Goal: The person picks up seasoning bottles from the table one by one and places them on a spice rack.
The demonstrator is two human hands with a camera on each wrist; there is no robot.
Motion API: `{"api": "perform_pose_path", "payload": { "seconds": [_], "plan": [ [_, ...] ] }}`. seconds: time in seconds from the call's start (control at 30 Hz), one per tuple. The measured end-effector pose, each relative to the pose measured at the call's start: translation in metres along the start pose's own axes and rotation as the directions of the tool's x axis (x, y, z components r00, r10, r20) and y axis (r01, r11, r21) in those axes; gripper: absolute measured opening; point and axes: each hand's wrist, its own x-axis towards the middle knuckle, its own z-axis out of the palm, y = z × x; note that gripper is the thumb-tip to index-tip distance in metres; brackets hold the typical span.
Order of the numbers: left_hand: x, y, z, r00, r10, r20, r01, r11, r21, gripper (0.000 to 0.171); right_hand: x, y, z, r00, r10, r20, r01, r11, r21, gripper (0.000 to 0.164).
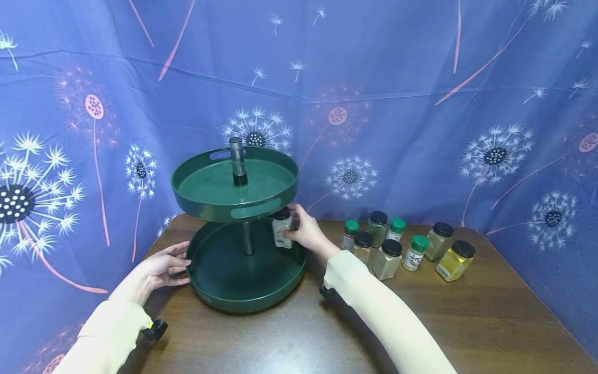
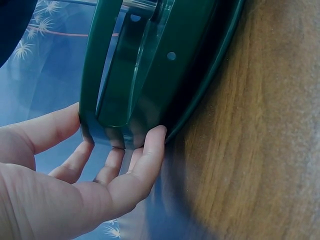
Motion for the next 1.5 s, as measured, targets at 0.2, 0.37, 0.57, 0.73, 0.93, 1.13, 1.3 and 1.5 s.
{"api": "perform_pose_path", "payload": {
  "seconds": [0.2, 0.37, 0.57, 0.73, 0.93, 1.13, 1.3, 1.5],
  "plan": [
    [0.002, 0.001, 0.005, 1.0, -0.006, -0.004, 0.006, 1.0, 0.001, 0.074, -0.001, 0.004, 0.004, 1.0, 0.01, -0.015, -0.01, 1.0, 0.001, 0.073],
    [0.001, 0.002, 0.004, 1.0, 0.001, 0.003, -0.001, 1.0, -0.004, 0.076, 0.002, 0.002, 0.006, 0.999, 0.0, -0.05, -0.001, 0.999, -0.033, 0.072],
    [-0.001, 0.0, 0.001, 1.0, 0.0, -0.004, 0.0, 1.0, -0.014, 0.075, 0.006, 0.002, 0.011, 0.999, 0.01, -0.051, -0.012, 0.999, -0.049, 0.072],
    [0.0, -0.001, 0.001, 1.0, 0.004, 0.0, -0.004, 1.0, -0.017, 0.073, 0.006, 0.002, 0.011, 0.997, 0.031, -0.076, -0.033, 0.999, -0.031, 0.074],
    [0.0, 0.0, 0.001, 1.0, 0.001, 0.004, -0.001, 1.0, -0.026, 0.072, 0.007, 0.001, 0.008, 0.996, 0.017, -0.088, -0.019, 1.0, -0.023, 0.074],
    [0.0, 0.0, 0.0, 1.0, -0.001, 0.003, 0.001, 0.999, -0.039, 0.07, 0.006, -0.003, -0.002, 0.998, -0.005, -0.07, 0.007, 1.0, 0.029, 0.072],
    [0.0, 0.0, 0.0, 1.0, 0.0, 0.004, 0.0, 0.999, -0.038, 0.069, 0.003, -0.008, -0.014, 1.0, 0.003, -0.024, -0.003, 1.0, 0.026, 0.071],
    [0.0, 0.0, 0.001, 1.0, 0.0, 0.002, 0.0, 0.999, -0.039, 0.073, -0.003, -0.017, -0.03, 0.999, 0.007, 0.034, -0.008, 1.0, 0.013, 0.072]
  ]
}}
